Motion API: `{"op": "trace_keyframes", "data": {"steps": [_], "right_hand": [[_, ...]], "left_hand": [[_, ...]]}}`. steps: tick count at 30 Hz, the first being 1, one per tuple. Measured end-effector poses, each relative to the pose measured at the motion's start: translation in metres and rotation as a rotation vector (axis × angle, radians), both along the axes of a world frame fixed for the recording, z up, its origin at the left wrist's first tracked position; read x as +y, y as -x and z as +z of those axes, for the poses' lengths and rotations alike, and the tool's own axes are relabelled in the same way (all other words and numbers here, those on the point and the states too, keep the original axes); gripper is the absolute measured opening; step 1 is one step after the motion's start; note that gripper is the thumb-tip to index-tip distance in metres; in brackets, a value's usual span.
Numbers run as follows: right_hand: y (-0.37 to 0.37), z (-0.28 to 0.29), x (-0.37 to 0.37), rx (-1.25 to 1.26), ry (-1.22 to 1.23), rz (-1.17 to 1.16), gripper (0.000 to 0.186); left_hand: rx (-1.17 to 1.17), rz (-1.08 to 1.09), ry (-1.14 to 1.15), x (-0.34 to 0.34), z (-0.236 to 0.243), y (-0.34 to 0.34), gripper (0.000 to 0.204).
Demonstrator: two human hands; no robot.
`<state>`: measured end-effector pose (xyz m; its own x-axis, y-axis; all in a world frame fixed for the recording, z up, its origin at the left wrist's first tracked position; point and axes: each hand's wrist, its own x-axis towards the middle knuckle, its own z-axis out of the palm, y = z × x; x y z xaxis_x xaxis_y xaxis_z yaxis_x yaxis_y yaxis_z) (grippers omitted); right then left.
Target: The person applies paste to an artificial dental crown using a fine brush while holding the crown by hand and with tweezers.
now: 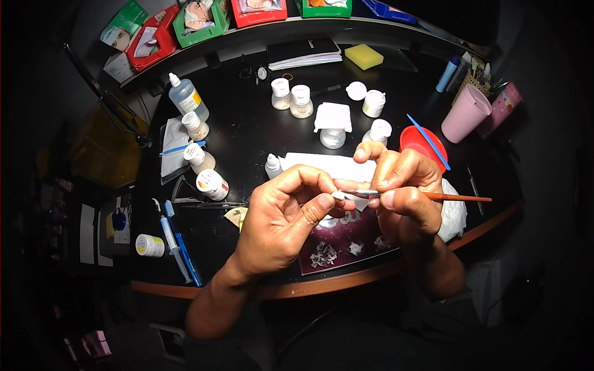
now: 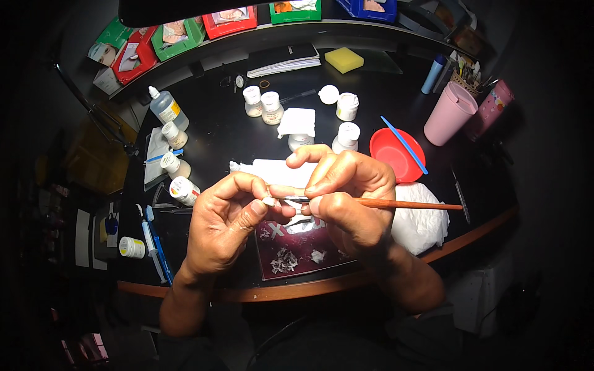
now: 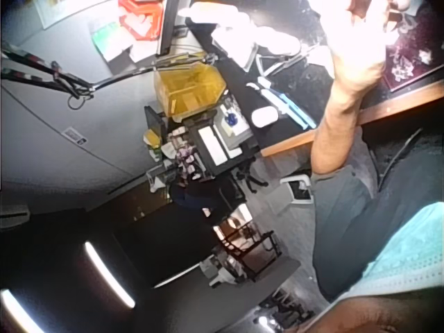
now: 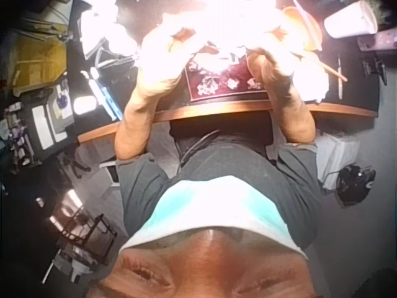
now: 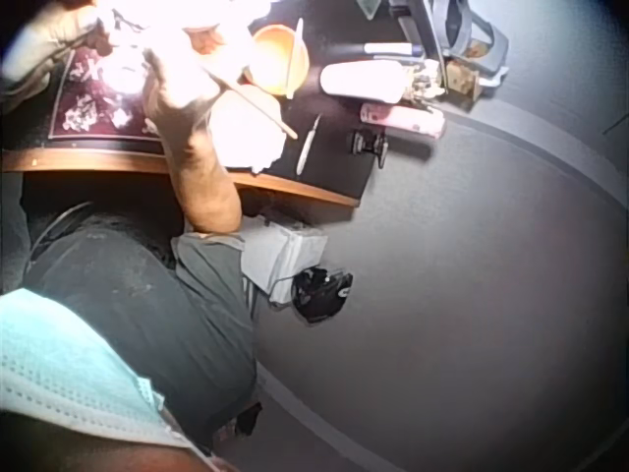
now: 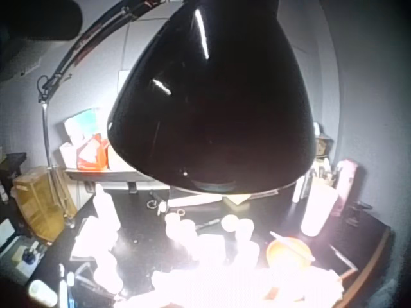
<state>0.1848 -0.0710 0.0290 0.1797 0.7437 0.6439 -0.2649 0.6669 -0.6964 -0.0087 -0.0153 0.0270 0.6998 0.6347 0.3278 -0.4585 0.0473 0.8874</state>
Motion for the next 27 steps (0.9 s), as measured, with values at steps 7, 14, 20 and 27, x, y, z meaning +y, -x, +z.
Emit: {"op": "trace_keyframes", "data": {"steps": [7,14,20,27], "right_hand": [[-0.0005,-0.0025,0.0005,0.014,-0.004,0.003,0.008],[-0.0004,-0.0016,-0.0024,0.032,0.033,0.000,0.009],[0.0008,0.0011,0.0022,0.041,0.004,0.010,0.010],[0.0017,0.0024,-0.0040,0.141,0.063,0.034,0.012]], "left_hand": [[-0.001,-0.010,-0.007,0.0007,-0.0009,0.0001,0.008],[-0.008,-0.012,-0.002,0.0006,-0.0012,0.0001,0.008],[-0.016,-0.020,-0.009,0.0029,-0.0007,0.0006,0.009],[-0.026,0.018,-0.047,0.0030,-0.0019,-0.0021,0.009]]}}
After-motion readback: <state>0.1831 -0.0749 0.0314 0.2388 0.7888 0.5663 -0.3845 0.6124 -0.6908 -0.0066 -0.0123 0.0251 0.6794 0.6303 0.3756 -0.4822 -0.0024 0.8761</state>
